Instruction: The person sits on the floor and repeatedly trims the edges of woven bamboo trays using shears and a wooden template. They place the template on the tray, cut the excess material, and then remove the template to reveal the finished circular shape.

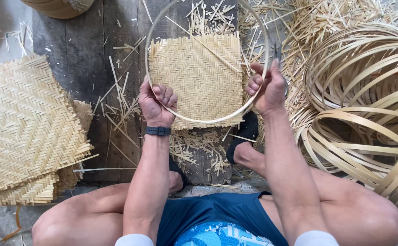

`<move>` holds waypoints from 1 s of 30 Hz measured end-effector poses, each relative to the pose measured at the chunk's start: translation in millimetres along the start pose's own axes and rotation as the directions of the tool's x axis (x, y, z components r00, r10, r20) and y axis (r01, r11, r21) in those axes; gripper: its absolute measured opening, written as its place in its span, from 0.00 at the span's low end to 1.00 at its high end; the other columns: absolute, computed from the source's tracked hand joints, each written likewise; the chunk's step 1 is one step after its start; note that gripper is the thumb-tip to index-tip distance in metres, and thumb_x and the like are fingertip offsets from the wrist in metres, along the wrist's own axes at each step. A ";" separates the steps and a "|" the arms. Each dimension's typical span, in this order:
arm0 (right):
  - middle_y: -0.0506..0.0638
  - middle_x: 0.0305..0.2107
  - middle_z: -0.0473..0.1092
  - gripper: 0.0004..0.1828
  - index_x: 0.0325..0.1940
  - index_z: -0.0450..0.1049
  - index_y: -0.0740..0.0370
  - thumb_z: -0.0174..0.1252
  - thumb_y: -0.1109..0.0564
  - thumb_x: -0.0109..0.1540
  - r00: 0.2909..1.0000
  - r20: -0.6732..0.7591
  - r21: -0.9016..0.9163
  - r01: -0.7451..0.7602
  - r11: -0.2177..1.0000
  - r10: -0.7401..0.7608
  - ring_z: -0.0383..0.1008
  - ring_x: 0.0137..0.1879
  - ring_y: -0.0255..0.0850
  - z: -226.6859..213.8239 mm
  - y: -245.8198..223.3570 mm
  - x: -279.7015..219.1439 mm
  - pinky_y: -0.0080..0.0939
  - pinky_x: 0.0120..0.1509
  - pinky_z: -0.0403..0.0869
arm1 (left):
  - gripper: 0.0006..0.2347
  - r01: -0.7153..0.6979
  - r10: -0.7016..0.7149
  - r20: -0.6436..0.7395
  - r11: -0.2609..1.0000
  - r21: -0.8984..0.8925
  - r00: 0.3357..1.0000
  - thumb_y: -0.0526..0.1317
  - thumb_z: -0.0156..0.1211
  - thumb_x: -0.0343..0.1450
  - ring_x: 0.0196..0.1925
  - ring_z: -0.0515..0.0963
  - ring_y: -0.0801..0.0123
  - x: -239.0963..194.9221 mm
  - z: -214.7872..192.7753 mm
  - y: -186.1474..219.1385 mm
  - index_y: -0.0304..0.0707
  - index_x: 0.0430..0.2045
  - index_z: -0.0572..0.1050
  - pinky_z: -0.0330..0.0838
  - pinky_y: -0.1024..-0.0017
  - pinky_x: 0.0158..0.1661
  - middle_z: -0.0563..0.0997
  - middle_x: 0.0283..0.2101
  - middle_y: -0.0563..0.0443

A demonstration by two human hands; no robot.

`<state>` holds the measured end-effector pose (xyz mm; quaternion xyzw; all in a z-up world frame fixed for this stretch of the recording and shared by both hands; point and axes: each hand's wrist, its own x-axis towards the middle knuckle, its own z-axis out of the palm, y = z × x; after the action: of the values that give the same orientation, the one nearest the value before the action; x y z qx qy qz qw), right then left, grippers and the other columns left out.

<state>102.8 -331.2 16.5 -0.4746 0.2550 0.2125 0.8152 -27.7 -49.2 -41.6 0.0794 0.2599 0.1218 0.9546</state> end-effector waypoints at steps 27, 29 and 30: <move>0.50 0.30 0.80 0.09 0.42 0.85 0.58 0.72 0.59 0.57 0.880 0.141 -0.962 0.230 0.146 -0.454 0.79 0.35 0.38 -63.5 108.7 103.8 0.38 0.44 0.76 | 0.11 0.145 0.558 -0.015 -0.189 0.971 0.829 0.36 0.72 0.64 0.35 0.85 0.64 69.4 -121.7 20.3 0.40 0.40 0.84 0.78 0.68 0.42 0.86 0.37 0.44; 0.51 0.31 0.80 0.10 0.42 0.85 0.59 0.72 0.59 0.57 0.886 0.144 -0.955 0.241 0.173 -0.441 0.79 0.35 0.38 -61.8 106.8 106.7 0.38 0.44 0.77 | 0.11 0.177 0.546 -0.047 -0.187 0.966 0.837 0.37 0.72 0.64 0.34 0.85 0.64 72.3 -114.4 23.2 0.40 0.39 0.85 0.78 0.68 0.42 0.87 0.35 0.45; 0.51 0.31 0.80 0.10 0.43 0.85 0.59 0.72 0.59 0.57 0.888 0.146 -0.951 0.248 0.187 -0.436 0.79 0.35 0.38 -60.4 106.1 107.5 0.38 0.45 0.77 | 0.11 0.182 0.540 -0.045 -0.203 0.962 0.840 0.37 0.73 0.63 0.34 0.86 0.64 73.9 -110.4 25.1 0.40 0.38 0.85 0.78 0.68 0.42 0.87 0.34 0.45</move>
<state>111.2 -324.5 -145.8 -0.9241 0.0269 0.0961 0.3688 -27.7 4.8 -165.6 0.7831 0.4593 0.0386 0.4175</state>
